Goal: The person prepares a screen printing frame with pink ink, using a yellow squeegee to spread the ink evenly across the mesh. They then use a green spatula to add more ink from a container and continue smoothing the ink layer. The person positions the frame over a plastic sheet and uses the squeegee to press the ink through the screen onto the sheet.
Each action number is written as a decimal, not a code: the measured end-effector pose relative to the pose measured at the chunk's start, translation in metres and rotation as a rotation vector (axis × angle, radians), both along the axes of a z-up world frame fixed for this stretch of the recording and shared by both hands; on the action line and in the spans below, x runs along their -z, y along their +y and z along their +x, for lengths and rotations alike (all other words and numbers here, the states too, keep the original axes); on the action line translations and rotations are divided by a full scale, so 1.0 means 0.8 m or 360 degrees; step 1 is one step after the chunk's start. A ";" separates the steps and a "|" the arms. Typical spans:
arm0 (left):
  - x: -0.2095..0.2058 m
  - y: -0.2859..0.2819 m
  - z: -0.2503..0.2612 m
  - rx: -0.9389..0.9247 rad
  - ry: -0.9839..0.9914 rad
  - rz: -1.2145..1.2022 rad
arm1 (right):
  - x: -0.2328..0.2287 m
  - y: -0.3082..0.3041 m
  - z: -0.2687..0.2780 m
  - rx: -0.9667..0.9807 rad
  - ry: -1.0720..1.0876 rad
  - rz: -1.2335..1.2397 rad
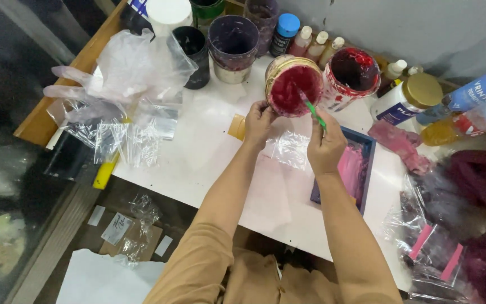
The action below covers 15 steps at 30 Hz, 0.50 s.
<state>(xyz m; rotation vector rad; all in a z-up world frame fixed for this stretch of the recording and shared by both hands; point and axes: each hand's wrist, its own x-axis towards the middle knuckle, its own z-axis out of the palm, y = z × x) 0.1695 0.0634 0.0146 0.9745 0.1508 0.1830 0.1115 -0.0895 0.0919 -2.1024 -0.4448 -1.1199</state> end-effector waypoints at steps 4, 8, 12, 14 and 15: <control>0.024 -0.002 0.007 -0.0002 -0.0017 0.0035 | 0.017 -0.007 0.005 0.0045 -0.0021 -0.0135; 0.037 -0.005 0.011 -0.0009 -0.0030 0.0061 | 0.023 -0.005 0.001 -0.0048 0.0070 -0.0141; 0.057 -0.003 0.019 -0.0028 -0.0045 0.0113 | 0.015 -0.015 -0.002 -0.0170 0.0138 -0.0110; 0.049 0.000 0.009 -0.0022 -0.0028 0.0162 | -0.012 -0.018 -0.014 -0.0143 0.0128 -0.0130; 0.045 0.001 0.005 -0.0017 -0.0015 0.0211 | -0.026 -0.020 -0.018 -0.0117 0.0113 -0.0151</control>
